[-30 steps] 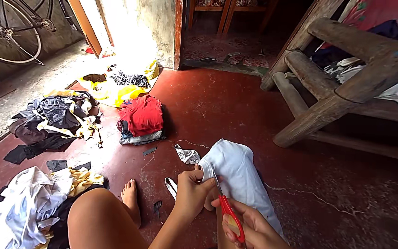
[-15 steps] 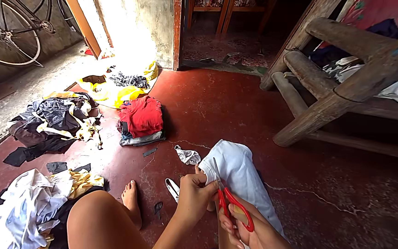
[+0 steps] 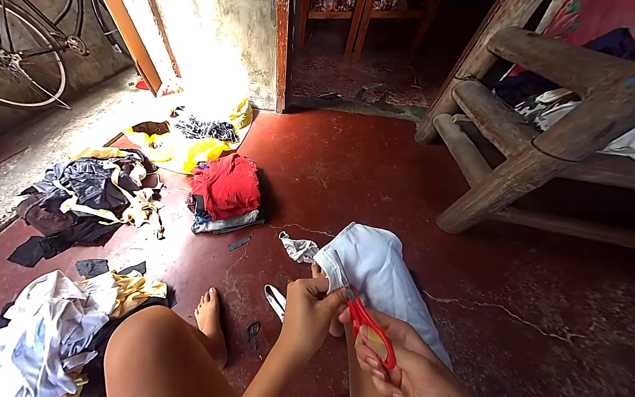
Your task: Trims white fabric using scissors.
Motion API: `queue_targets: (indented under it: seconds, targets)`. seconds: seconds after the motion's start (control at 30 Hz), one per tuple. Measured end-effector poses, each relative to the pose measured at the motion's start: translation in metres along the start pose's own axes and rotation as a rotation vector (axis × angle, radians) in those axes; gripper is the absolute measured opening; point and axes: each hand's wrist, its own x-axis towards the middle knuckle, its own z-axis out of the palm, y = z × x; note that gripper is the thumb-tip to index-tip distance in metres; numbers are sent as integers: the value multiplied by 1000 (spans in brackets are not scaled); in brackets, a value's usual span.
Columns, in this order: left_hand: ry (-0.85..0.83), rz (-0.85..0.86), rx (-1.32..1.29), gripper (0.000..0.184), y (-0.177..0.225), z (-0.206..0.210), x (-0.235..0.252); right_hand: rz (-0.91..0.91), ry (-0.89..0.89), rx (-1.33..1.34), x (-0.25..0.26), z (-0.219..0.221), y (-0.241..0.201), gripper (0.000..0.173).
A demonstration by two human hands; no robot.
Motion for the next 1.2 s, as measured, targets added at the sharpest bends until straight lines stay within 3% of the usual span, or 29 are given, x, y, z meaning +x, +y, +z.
queue_targets:
  seconds: [0.33, 0.63, 1.2]
  targets:
    - [11, 5, 52, 23, 1, -2, -1, -7, -5, -63, 0, -2, -4, 27]
    - [156, 88, 46, 10, 9, -2, 2, -9, 18, -159, 1, 2, 0, 27]
    - [145, 88, 50, 10, 8, -4, 5, -34, -24, -152, 3, -2, 3, 32]
